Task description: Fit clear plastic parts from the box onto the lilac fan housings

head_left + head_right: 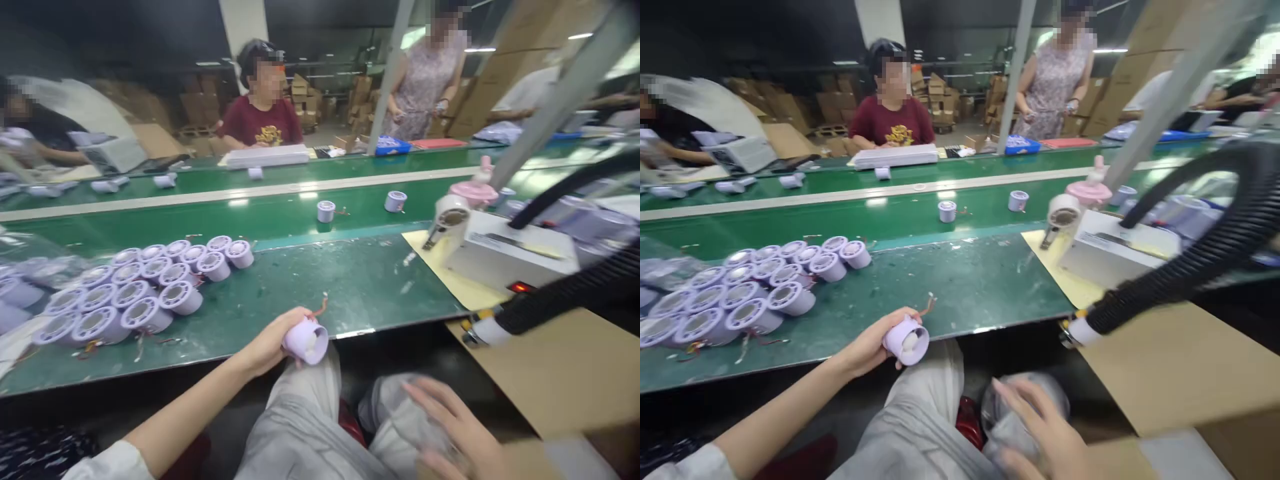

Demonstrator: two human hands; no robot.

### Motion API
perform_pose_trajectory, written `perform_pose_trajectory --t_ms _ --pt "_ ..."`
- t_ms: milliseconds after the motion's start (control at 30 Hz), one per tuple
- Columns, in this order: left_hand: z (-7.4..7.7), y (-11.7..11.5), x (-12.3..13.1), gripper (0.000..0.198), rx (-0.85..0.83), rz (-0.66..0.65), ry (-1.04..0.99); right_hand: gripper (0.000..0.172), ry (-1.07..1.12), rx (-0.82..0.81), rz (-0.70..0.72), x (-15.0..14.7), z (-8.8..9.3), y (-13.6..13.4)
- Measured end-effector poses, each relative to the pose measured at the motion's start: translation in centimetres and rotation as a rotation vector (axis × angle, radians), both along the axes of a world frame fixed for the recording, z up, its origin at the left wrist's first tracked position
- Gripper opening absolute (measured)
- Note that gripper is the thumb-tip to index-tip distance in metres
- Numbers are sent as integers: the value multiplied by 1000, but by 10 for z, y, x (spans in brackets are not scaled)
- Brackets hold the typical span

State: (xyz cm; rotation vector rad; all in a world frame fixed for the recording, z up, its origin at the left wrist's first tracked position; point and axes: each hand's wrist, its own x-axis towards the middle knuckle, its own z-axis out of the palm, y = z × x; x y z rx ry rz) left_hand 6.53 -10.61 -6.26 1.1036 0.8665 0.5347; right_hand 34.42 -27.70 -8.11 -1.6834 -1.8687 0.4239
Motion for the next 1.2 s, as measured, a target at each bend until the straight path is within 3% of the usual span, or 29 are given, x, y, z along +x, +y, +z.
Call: perform_pose_trajectory --t_ms 33,100,167,233,300,367,467,567,667,767,867,933,1000,1200 --pt "-4 -5 18 37 -105 -120 -47 49 -49 54 76 -8 2 4" --pt "-7 -11 45 30 -123 -351 -39 50 -199 166 79 -21 7 17" --pt "-3 -14 62 23 30 -543 41 43 -308 173 8 -28 13 28" --pt "3 -14 72 18 273 -633 116 28 -280 90 -37 -29 18 31" --pt "6 -15 77 16 498 -624 147 16 -93 -31 -53 -27 24 26" --pt "4 -18 80 23 609 -555 140 11 158 -128 -61 -25 28 18" --pt "-9 -24 84 50 637 -450 110 22 387 -130 -117 -25 32 10" --pt "-19 -28 86 62 728 -472 87 30 464 -59 -220 -25 33 10" --pt "-20 -30 86 69 705 -582 44 35 592 -50 -281 -22 30 12" --pt "-16 -33 84 70 542 -622 -14 34 781 -83 -248 -16 27 12" --pt "-15 -36 81 67 328 -559 -60 13 698 -88 -87 -12 22 5" --pt "-16 -37 79 68 205 -521 -80 31 515 -46 -17 -12 18 -1" --pt "-17 -37 77 69 144 -521 -92 34 416 -7 -1 -13 16 -6" --pt "-9 -34 73 73 280 -586 -63 35 534 -116 -28 -14 21 -11"
